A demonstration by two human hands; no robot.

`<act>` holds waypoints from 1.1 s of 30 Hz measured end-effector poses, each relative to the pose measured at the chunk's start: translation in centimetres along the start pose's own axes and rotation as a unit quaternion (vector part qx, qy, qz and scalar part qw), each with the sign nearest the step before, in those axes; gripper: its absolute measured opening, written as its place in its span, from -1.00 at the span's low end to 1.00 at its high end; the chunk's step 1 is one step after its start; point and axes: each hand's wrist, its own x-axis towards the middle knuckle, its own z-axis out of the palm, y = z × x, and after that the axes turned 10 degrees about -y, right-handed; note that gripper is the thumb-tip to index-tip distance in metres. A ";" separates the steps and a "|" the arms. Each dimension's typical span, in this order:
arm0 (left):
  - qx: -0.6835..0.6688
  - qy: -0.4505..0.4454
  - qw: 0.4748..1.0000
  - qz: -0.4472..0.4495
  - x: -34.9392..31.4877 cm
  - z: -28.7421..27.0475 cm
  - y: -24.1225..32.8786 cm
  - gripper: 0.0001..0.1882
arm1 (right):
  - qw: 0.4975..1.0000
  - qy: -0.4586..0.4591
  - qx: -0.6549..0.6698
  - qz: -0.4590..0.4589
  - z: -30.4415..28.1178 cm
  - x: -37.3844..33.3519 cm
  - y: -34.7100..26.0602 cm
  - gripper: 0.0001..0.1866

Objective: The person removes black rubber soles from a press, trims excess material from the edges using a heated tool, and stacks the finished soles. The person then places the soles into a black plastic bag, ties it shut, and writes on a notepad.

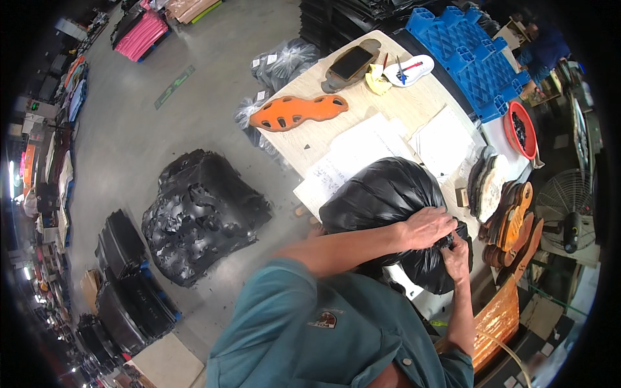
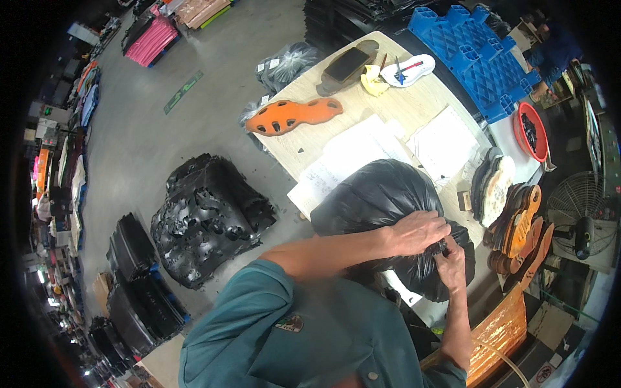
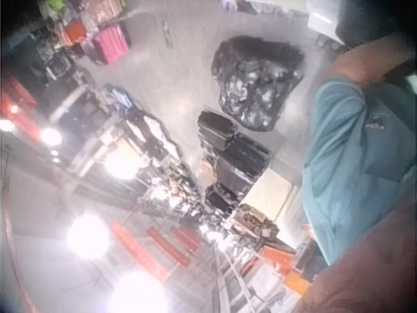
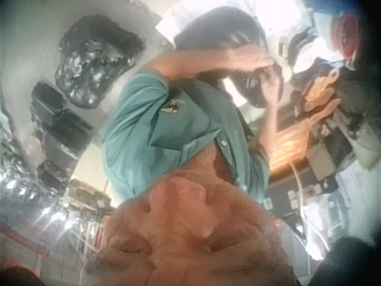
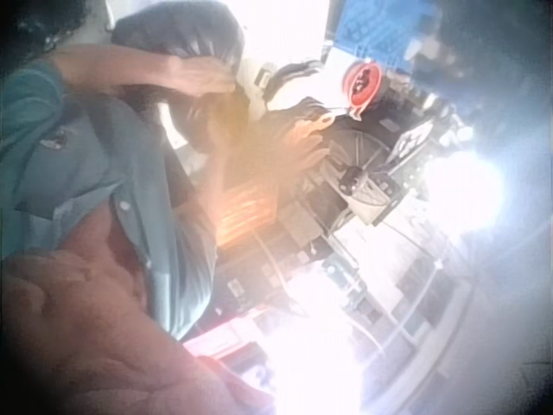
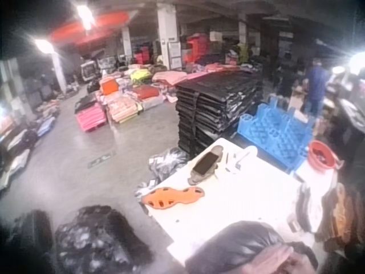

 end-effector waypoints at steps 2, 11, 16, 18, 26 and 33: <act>-0.048 0.036 0.998 -0.017 0.2 0.1 -0.5 -0.67 | 0.997 0.068 -0.019 -0.027 0.7 0.5 0.4 -0.84; -0.209 -0.011 0.973 -0.095 0.1 -1.0 -1.2 -0.65 | 0.989 0.145 -0.039 0.004 2.6 1.2 1.3 -0.83; -0.198 0.010 0.976 -0.085 -0.1 -1.1 -0.8 -0.67 | 0.983 0.174 -0.057 0.018 3.5 1.9 1.0 -0.84; -0.215 -0.011 0.973 -0.088 -0.1 -1.1 -0.9 -0.68 | 0.986 0.160 -0.047 0.024 3.4 1.9 0.8 -0.84; -0.127 0.027 0.989 -0.063 -0.3 1.0 -0.7 -0.69 | 0.994 0.090 0.055 0.003 2.2 0.4 0.8 -0.84; 0.021 0.056 0.995 -0.074 -0.2 3.0 -0.6 -0.67 | 0.990 0.142 -0.017 0.001 2.9 -0.3 1.3 -0.87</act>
